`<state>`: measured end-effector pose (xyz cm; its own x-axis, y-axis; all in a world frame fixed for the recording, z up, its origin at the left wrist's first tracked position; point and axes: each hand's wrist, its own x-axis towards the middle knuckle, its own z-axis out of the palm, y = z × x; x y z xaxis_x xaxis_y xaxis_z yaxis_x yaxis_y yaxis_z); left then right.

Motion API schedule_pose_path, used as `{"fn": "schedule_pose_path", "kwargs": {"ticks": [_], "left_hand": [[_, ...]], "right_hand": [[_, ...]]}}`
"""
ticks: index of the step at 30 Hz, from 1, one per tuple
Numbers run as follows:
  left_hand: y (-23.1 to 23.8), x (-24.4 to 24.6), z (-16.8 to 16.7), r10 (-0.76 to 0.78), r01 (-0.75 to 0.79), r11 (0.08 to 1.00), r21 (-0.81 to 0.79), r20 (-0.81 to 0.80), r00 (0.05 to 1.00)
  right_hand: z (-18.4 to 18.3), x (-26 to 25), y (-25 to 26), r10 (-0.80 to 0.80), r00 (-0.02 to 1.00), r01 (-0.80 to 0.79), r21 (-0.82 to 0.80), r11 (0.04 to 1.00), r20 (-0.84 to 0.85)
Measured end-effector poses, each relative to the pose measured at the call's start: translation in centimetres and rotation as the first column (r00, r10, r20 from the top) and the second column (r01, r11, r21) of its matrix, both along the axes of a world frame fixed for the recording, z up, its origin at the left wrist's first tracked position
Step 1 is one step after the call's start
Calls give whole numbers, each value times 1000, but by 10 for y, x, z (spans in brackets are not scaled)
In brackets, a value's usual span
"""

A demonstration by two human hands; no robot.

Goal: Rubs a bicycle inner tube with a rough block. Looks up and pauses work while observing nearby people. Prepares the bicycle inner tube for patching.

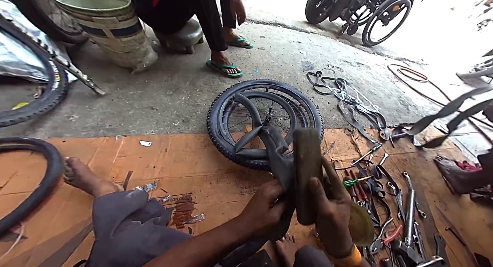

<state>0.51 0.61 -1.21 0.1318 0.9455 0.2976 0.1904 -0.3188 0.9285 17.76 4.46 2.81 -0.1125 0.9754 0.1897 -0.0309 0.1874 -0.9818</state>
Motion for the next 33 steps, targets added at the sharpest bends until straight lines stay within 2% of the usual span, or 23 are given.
{"fn": "schedule_pose_path", "kwargs": {"ticks": [2,4,7,9,10,14,17,19,21,22,24,26,29,31,33], "left_hand": [[2,3,3,-26,26,999,25,-15,1000],[3,1,7,-18,19,999,-33,40,999],[5,-9,9,111,-100,987,-128,79,991],[1,-9,6,128,-127,990,-62,14,992],[-1,-5,3,107,-108,994,-3,-14,994],[-8,14,4,34,-21,991,131,-101,994],[-3,10,7,-24,23,999,27,32,999],[0,2,6,29,-14,996,-87,163,986],[-3,-2,6,47,-23,991,-130,185,982],[-4,0,4,24,-4,993,-116,174,984],[-7,8,-3,-41,48,997,-53,132,990],[-9,11,-2,-82,81,997,14,99,992],[-8,8,11,-146,148,989,6,197,969],[-8,-1,17,-56,98,987,-126,300,952],[-7,-13,17,55,21,973,-232,320,946]], "right_hand": [[12,-5,15,-84,991,79,-50,996,-101],[16,-4,13,-67,992,67,-3,998,-104],[6,10,-18,133,990,-137,98,986,51],[-9,14,-26,237,967,-248,120,961,98],[-12,13,-22,211,974,-220,115,969,82],[3,5,10,-67,996,66,-16,998,-64],[14,11,11,-82,995,83,14,996,-51],[9,20,-12,40,999,-42,68,997,34],[-5,27,-28,174,980,-184,109,977,98],[-11,27,-26,168,980,-180,122,976,105],[-10,22,-10,49,995,-57,98,994,82],[1,15,9,-44,999,44,58,997,-5],[12,20,19,-26,999,32,152,988,-41],[8,34,0,-17,996,-1,196,981,90],[-2,52,-24,60,974,-117,259,959,221]]}}
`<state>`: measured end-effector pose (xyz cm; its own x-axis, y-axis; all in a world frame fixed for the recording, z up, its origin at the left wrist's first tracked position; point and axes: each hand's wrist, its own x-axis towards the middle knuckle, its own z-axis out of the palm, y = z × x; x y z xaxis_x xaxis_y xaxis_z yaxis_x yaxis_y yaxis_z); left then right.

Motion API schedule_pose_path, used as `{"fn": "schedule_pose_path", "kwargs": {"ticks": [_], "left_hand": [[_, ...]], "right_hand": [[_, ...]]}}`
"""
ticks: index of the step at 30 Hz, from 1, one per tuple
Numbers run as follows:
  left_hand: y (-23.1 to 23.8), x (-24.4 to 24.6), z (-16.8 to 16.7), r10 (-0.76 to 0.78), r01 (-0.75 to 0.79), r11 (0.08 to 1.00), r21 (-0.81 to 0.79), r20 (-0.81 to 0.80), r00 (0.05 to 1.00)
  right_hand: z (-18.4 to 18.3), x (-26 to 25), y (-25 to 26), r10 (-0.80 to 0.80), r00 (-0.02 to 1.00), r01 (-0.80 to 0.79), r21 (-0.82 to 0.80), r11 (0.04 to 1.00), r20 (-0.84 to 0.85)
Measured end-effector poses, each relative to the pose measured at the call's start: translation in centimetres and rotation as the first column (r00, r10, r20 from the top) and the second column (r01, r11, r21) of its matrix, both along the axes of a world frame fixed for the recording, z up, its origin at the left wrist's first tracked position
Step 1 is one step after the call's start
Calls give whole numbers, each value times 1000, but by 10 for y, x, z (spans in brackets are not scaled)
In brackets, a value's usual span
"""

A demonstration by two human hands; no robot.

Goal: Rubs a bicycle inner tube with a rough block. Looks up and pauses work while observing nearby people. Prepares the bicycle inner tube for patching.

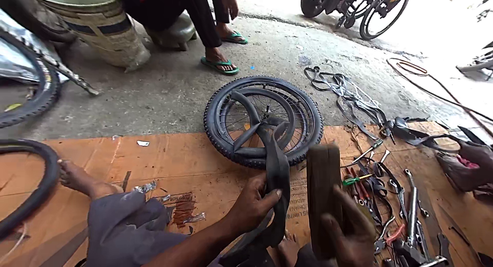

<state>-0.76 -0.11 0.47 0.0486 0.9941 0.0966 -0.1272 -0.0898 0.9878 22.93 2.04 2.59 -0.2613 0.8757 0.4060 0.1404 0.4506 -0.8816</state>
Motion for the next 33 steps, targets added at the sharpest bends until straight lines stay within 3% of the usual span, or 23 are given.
{"fn": "schedule_pose_path", "kwargs": {"ticks": [3,8,10,12,16,18,20,22,25,27,33], "left_hand": [[-3,5,-6,-60,66,995,79,-75,995],[0,26,-17,-147,205,950,237,-241,959],[1,22,-12,-145,180,960,212,-170,975],[1,12,-6,-110,121,982,142,-84,990],[-4,-14,-4,-44,45,999,27,-41,998],[-5,-17,-6,-69,71,997,28,-62,996],[-1,-15,-7,-96,99,995,30,-69,993],[5,-11,-11,-107,109,994,31,-63,992],[12,-4,-14,-133,135,989,55,-41,990],[11,-1,-8,-166,167,983,80,-21,986],[-15,12,47,-211,203,968,146,39,977]], "right_hand": [[-11,3,-6,122,988,-124,14,992,92],[21,-31,34,-162,977,145,-127,981,-136],[30,-37,45,-177,958,145,-150,978,-227],[29,-34,39,-149,966,106,-202,974,-211],[18,-15,27,-77,958,-63,-463,884,-277],[12,0,34,-4,858,-321,-540,778,-514],[12,9,40,87,595,-634,-399,663,-799],[22,13,41,133,486,-734,-321,599,-864],[29,21,33,138,536,-732,-377,568,-833],[29,26,27,176,615,-686,-411,601,-769],[59,45,3,247,894,-359,-267,894,-375]]}}
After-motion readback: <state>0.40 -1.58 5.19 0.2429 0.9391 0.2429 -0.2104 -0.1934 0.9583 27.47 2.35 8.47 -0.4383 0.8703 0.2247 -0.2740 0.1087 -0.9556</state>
